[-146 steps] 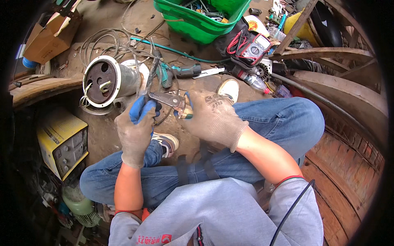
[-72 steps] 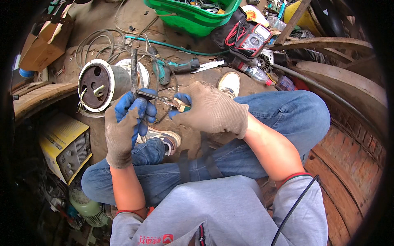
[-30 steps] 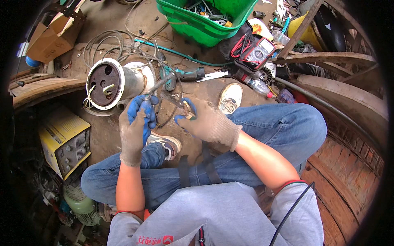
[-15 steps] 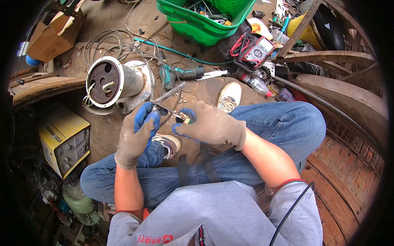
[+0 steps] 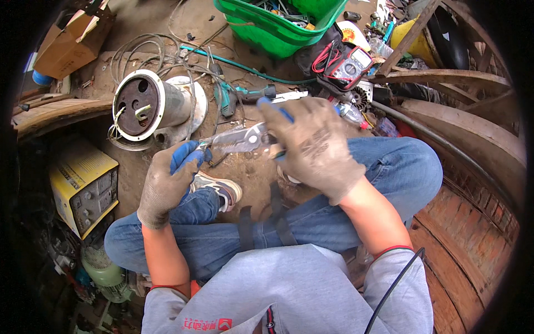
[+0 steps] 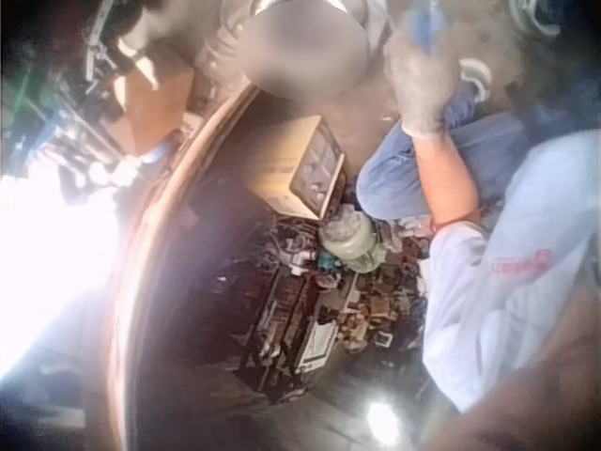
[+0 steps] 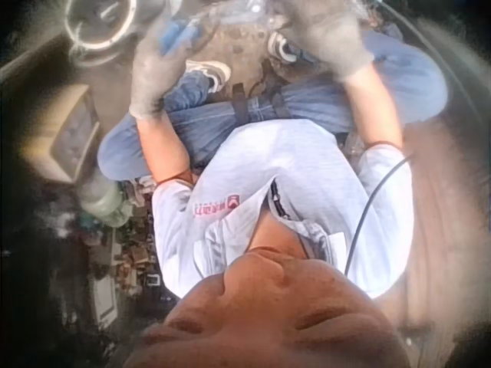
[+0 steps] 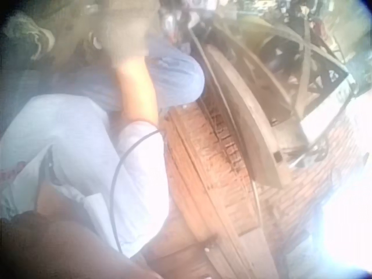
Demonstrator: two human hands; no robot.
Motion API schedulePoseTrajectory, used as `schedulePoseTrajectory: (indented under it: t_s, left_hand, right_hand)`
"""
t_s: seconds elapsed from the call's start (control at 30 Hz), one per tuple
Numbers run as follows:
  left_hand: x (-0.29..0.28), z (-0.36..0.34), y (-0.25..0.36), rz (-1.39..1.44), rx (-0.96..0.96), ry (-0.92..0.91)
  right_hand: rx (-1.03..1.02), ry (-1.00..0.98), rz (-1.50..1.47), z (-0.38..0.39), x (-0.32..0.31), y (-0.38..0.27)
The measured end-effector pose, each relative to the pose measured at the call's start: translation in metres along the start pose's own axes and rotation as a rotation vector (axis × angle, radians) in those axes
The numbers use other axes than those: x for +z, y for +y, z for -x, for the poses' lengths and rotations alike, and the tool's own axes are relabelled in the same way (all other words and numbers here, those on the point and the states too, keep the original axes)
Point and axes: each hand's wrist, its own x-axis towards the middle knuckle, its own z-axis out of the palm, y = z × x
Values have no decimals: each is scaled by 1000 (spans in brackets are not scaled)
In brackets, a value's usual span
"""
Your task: The person sits on the floor and uses pliers to strip insulation from wires connected to a disassembled electric motor. They then insert the stripped wire ends into a small black connector and secure them.
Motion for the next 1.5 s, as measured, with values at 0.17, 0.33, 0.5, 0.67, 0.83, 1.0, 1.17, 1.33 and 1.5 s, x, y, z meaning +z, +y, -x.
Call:
schedulePoseTrajectory:
  t_s: [0.17, 0.33, 0.5, 0.67, 0.83, 1.0, 1.17, 1.33, 1.5]
  left_hand:
    - [3, 0, -7, -80, 35, -10]
    - [4, 0, -5, -142, 48, 0]
    - [-1, -1, -2, -185, 37, -86]
    - [-8, -7, 2, -207, -51, -224]
    - [-12, -6, -4, -243, -47, -275]
    - [-4, 11, -14, -147, 146, -104]
    - [38, 8, -8, -304, 223, 242]
    - [67, -22, -32, -250, 126, 443]
    - [67, -34, -35, -229, 116, 474]
  right_hand:
    - [-89, 6, 60, -2, 13, -9]
    - [-74, -6, 112, -1, 17, -13]
    - [-82, 17, 162, 1, 22, -19]
    - [-109, -62, 175, 6, 27, -18]
    - [-119, -139, 74, 7, 23, -20]
    - [-102, -91, -18, 12, 26, -13]
    - [19, -104, -46, 6, 33, -17]
    - [92, -159, -16, -5, 60, -8]
    - [117, -59, -1, -11, 59, -10]
